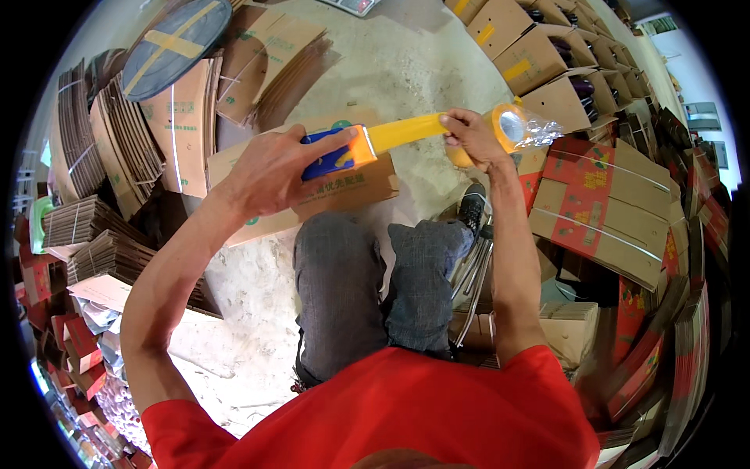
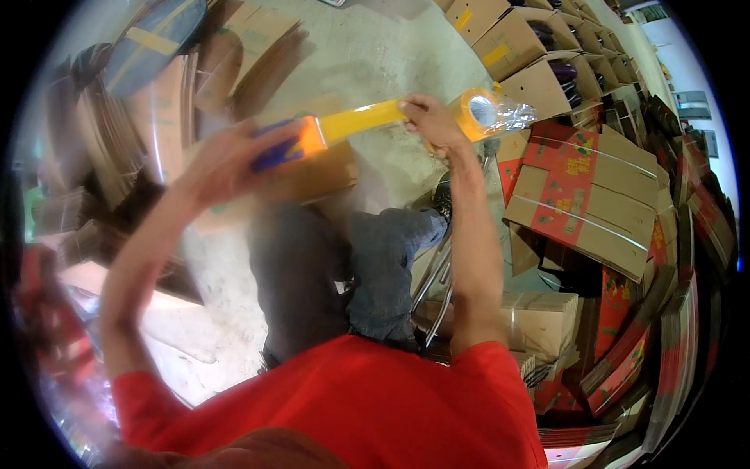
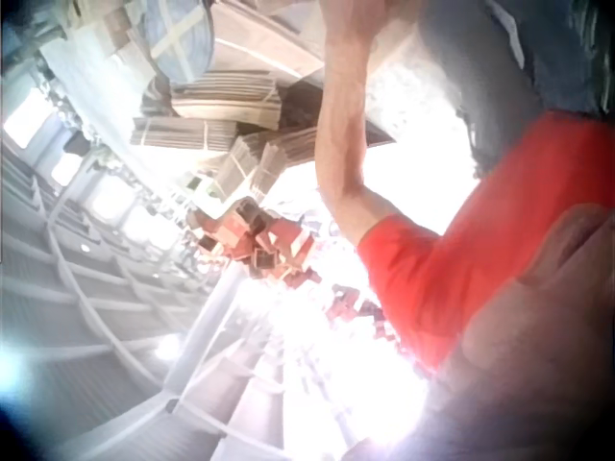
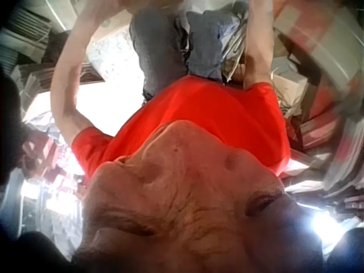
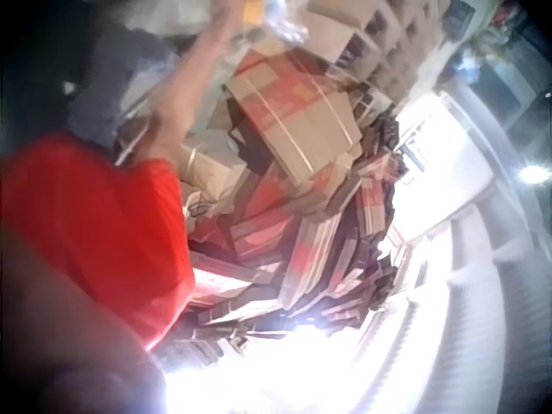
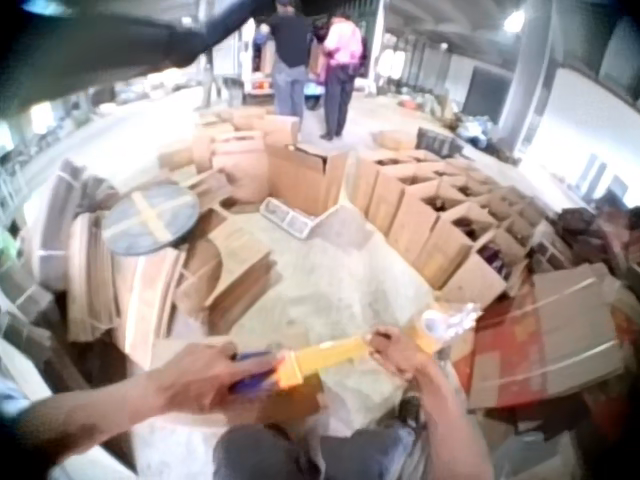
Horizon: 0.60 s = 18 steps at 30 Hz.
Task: The person assembles flat cardboard boxes by folding the flaps and securing them with yellow packing tape. The person uses a handheld tape dispenser to apply tape to the seams of each box. The person repeats this process for several boxes, stacking the finished ones nearby.
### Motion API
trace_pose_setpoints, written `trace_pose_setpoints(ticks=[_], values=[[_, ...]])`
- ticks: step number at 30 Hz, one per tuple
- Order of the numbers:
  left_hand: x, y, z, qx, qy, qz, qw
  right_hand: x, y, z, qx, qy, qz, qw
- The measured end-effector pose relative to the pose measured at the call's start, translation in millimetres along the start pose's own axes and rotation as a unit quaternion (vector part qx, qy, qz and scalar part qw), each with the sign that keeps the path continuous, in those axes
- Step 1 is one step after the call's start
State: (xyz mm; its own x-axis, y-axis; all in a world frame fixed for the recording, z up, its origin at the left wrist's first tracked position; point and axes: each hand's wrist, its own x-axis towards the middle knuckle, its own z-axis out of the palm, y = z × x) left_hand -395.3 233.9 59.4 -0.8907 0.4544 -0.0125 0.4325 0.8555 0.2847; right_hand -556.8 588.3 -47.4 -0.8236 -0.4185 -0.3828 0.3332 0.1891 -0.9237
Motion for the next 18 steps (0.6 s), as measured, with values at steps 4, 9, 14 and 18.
trace_pose_setpoints(ticks=[4, 9, 14, 18], values=[[12.4, 5.9, -1.4, 0.057, -0.038, -0.009, 0.998, 11.3, 35.0, -51.9, 0.041, -0.008, 0.020, 0.999], [31.7, 2.3, 8.7, 0.052, -0.026, -0.010, 0.998, 34.8, 73.4, -56.1, 0.074, 0.009, 0.008, 0.997], [51.9, 7.5, 8.2, 0.062, -0.092, -0.031, 0.993, 42.3, 109.1, -51.0, 0.133, 0.020, 0.031, 0.990], [67.7, 18.9, 13.4, 0.129, -0.091, -0.030, 0.987, 50.6, 141.5, -45.5, 0.160, 0.004, 0.027, 0.987]])
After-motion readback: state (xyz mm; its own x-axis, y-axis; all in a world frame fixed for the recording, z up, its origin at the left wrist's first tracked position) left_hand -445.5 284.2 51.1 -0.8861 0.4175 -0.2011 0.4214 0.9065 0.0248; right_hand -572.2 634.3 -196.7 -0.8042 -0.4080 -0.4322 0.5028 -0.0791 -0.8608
